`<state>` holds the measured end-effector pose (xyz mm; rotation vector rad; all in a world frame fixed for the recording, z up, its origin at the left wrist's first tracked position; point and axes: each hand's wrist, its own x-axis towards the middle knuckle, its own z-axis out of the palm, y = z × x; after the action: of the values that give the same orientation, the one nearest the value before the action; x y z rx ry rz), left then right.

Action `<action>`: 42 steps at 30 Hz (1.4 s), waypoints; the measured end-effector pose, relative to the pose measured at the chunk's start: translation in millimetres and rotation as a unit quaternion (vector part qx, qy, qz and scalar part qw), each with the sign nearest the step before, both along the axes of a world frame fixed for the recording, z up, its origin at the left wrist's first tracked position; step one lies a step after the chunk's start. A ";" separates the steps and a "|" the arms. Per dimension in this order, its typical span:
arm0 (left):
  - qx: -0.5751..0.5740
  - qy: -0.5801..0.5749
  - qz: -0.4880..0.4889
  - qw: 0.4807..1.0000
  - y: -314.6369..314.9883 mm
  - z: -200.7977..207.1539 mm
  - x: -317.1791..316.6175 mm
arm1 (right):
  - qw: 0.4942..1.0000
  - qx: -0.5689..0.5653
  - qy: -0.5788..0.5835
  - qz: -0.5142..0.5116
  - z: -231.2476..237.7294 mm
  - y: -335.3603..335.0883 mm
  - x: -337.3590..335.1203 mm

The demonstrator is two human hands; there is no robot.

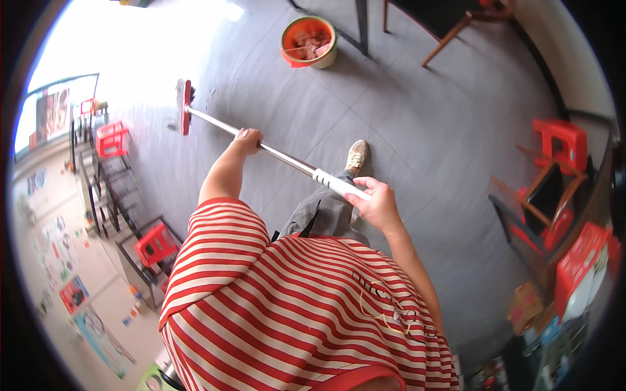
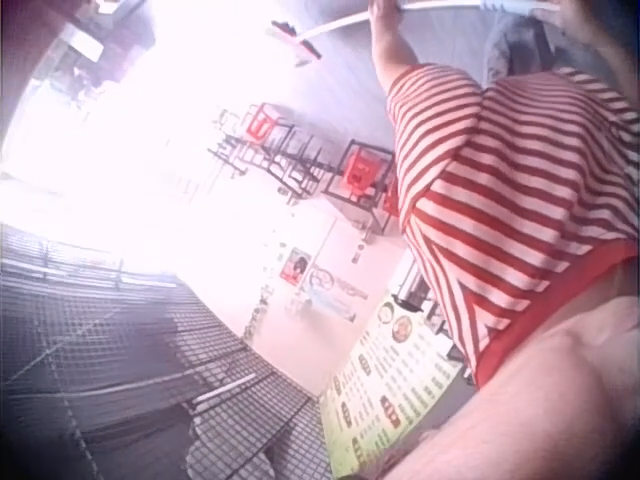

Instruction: Mopping the floor in a restaurant dining area, moving chairs and stools to reach different spots.

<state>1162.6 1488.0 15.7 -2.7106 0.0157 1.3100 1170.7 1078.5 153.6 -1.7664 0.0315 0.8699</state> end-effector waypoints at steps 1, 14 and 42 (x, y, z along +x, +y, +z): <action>-0.019 -0.009 -0.011 1.000 -8.1 1.9 -3.3 | 1.000 0.001 -0.004 -0.021 8.5 -9.3 -6.6; -0.372 -0.012 -0.159 0.914 -310.2 12.6 -95.4 | 0.921 -0.188 -0.113 -0.321 181.1 -179.7 -250.5; -0.694 0.021 -0.213 0.687 -359.7 94.8 -272.1 | 0.356 -0.616 -0.594 -0.376 311.3 27.4 -474.0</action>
<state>890.5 1128.3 110.5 -3.1071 2.3680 1.4250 696.7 1105.9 464.9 -2.7881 0.6232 -1.7998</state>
